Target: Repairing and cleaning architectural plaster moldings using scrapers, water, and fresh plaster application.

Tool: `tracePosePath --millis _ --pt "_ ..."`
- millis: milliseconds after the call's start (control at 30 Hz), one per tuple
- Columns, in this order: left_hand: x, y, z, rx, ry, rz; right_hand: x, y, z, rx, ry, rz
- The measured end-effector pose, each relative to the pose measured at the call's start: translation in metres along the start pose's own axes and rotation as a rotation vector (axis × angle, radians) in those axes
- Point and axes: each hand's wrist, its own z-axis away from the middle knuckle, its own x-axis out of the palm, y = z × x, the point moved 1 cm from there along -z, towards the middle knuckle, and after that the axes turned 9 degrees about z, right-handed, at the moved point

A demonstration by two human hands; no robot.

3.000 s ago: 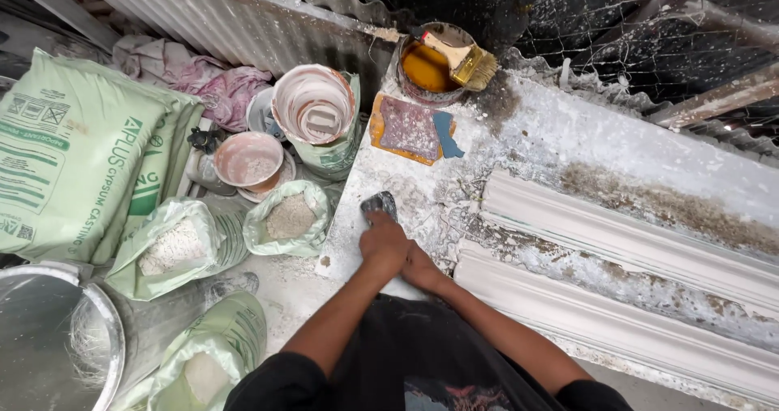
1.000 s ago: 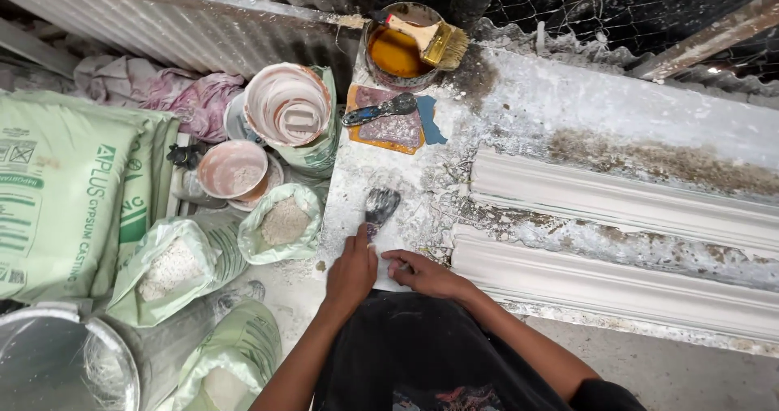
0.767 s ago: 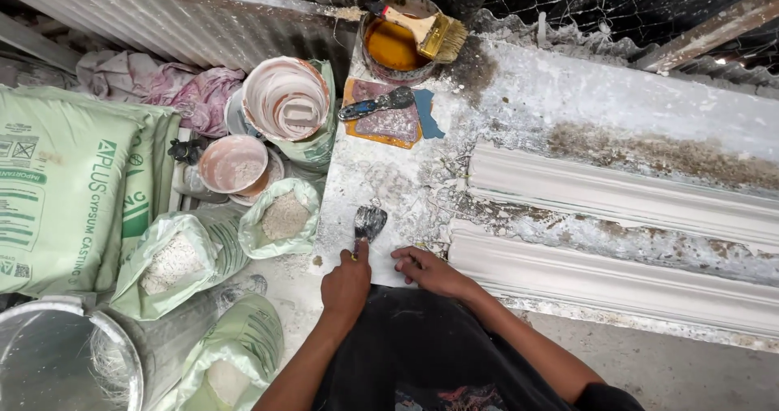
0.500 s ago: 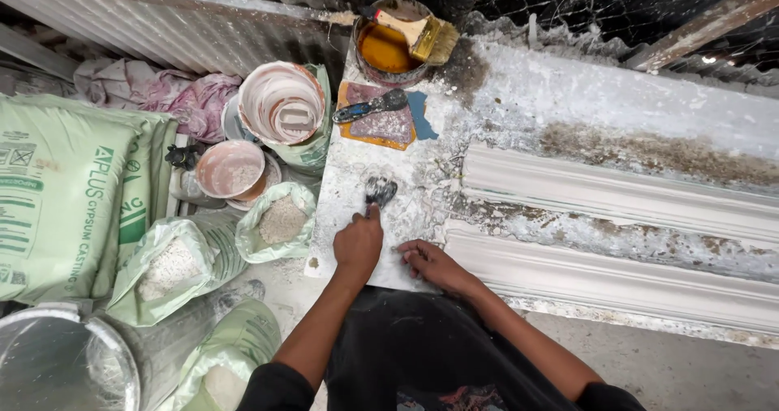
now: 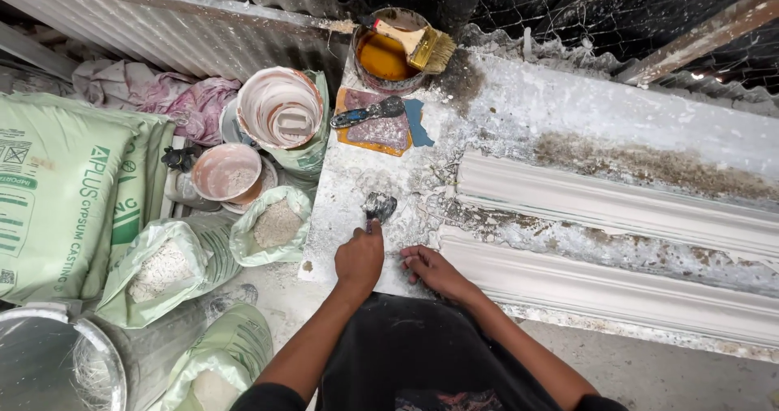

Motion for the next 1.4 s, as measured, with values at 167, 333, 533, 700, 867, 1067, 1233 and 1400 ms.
tracePosePath --millis 167,333,533,700,867,1067,1233,1400 --pt "0.012 0.011 -0.036 -0.026 0.003 0.031 0.009 0.000 -0.001 0.101 -0.002 -0.028" --pt "0.004 -0.006 -0.008 -0.016 0.107 0.046 0.002 -0.010 -0.003 0.041 -0.051 0.015" --pt "0.003 -0.031 0.046 -0.082 0.051 -0.009 -0.002 -0.003 -0.011 0.057 -0.013 -0.023" --pt "0.010 -0.023 -0.015 -0.111 0.058 -0.025 0.000 -0.030 -0.010 0.104 -0.032 0.030" --pt "-0.012 -0.023 0.003 -0.103 0.033 0.007 -0.010 -0.031 -0.020 -0.013 -0.068 0.054" --pt "0.010 -0.032 -0.024 -0.210 0.050 0.078 -0.016 -0.008 -0.028 0.074 0.001 -0.088" --pt "-0.004 -0.033 -0.044 -0.234 0.085 0.110 -0.008 -0.018 -0.028 0.005 -0.058 0.044" --pt "-0.004 -0.053 0.012 -0.366 0.012 0.252 -0.014 -0.013 -0.022 -0.016 -0.078 0.031"
